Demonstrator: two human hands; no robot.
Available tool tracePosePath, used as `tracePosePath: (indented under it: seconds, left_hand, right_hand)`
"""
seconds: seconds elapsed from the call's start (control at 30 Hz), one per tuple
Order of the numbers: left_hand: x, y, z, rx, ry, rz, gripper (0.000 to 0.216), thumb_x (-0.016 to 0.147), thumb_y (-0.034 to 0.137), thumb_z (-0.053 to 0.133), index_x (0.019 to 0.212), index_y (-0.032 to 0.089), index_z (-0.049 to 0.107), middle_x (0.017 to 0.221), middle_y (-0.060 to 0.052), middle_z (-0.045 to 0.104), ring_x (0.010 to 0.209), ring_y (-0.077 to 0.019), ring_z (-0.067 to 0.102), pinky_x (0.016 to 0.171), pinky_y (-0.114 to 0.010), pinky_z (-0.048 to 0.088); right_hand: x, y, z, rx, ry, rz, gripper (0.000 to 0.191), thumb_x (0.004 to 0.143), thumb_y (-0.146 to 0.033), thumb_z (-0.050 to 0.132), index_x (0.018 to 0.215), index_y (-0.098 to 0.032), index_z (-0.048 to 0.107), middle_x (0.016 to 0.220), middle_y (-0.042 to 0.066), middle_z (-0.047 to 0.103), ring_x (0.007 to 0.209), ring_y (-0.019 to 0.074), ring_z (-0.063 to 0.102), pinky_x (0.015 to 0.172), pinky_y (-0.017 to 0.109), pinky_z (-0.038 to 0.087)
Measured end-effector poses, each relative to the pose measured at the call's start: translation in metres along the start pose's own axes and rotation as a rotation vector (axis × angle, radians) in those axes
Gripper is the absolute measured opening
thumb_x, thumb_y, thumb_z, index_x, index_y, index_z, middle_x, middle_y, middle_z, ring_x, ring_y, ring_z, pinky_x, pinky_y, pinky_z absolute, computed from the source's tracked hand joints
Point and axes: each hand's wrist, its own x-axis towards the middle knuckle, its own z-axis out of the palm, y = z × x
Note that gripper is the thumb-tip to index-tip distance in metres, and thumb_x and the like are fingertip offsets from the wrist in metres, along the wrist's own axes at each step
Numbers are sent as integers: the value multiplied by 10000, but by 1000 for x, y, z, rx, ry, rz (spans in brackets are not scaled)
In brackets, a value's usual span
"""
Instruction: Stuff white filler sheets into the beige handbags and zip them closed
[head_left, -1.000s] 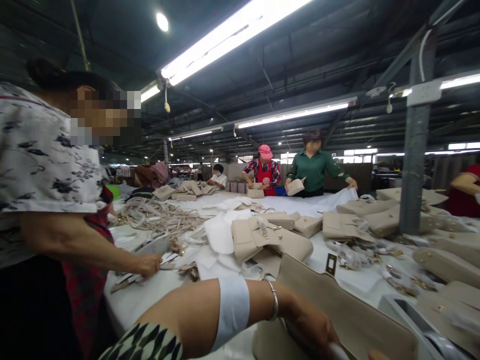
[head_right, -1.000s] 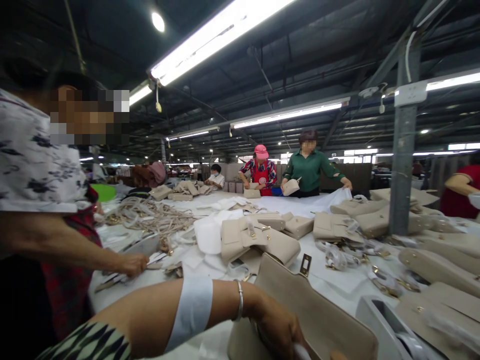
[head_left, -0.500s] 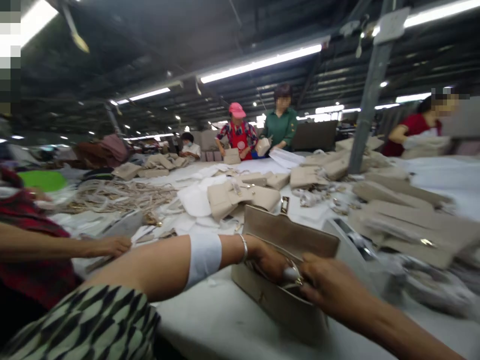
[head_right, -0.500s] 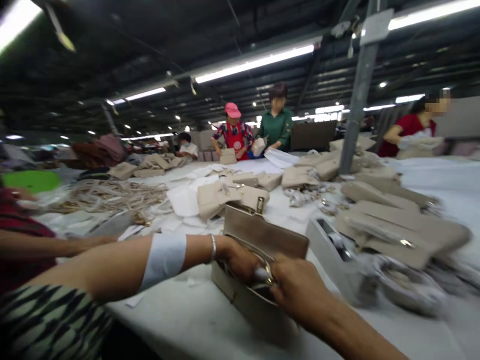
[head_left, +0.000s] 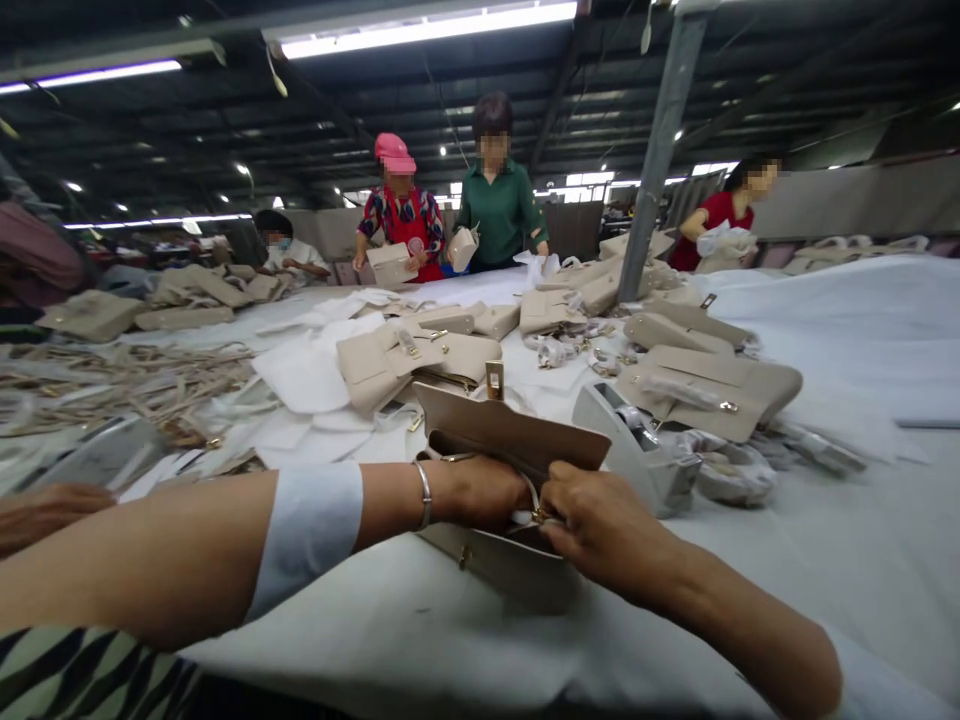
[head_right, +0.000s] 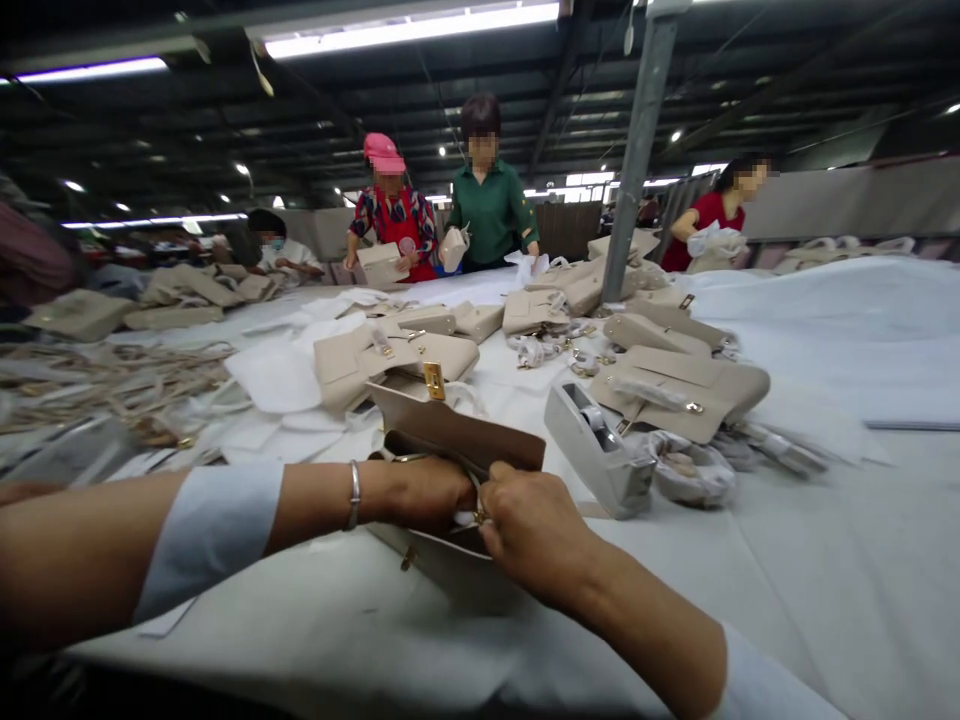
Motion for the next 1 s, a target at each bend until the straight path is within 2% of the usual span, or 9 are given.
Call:
tracePosePath:
  seconds: [0.13,0.23,0.3,0.4,0.53,0.67,0.77,0.87,1.0]
  left_hand:
    - [10,5,-4,-122,-121,-59,147,712,117,584,842,146,645,889,-71,676,735,-186,575,664,-271,437]
    - [8,2,-11,-242,-204,-84,141,695,101,573,808,152,642,759,-19,653,641,-148,543,584,-232,410]
    - [2,-2,-15,-313,-173,-77,124,693,97,567,777,156,636,641,27,592,575,-115,492,531,-201,371]
    - [-11,-5,-16,-462,-53,-41,57,704,113,590,736,142,627,581,58,512,558,-83,444,527,-170,347]
    - [-30,3,-11,-582,48,-82,109,771,199,592,810,126,663,648,42,572,586,-78,474,545,-156,357]
    - [-47,10,-8,-470,210,-134,203,799,220,595,974,151,672,785,8,662,672,-98,550,623,-162,393]
    - [-53,10,-10,-379,294,-67,221,880,266,525,1045,182,645,851,-2,675,731,-101,577,677,-165,405]
    - [-50,9,-14,-226,230,-7,202,909,256,476,970,188,656,788,-4,672,668,-100,572,632,-174,395]
    - [-34,11,-21,171,93,-3,110,783,130,562,767,172,663,669,-24,657,524,-113,497,513,-218,323]
  right_hand:
    - [0,8,4,77,23,-35,102,773,-200,586,684,-165,551,751,-4,519,638,108,471,582,247,271]
    - [-2,16,5,141,34,-46,92,789,-204,582,710,-172,547,752,-11,511,642,104,470,586,237,280]
    - [-2,19,4,156,32,-31,82,791,-220,589,730,-180,552,751,-16,515,647,106,472,587,237,278]
    - [0,19,1,106,-2,25,96,758,-256,623,724,-193,560,730,-25,522,629,110,460,566,246,250]
    - [2,15,-3,34,-72,28,104,729,-283,638,717,-204,571,740,-33,528,585,99,429,526,257,197]
    - [2,15,-5,-4,-87,-19,105,752,-269,612,700,-193,562,735,-27,524,578,96,439,518,268,187]
    - [2,15,-7,-18,-111,-17,94,767,-255,601,717,-182,569,751,-14,540,601,104,480,528,268,210]
    - [3,13,-9,-60,-132,-34,95,762,-263,613,734,-179,577,767,-1,554,616,115,500,530,273,213]
    - [0,13,-9,-64,-125,-84,69,786,-219,562,732,-177,570,780,6,557,625,115,488,543,272,221]
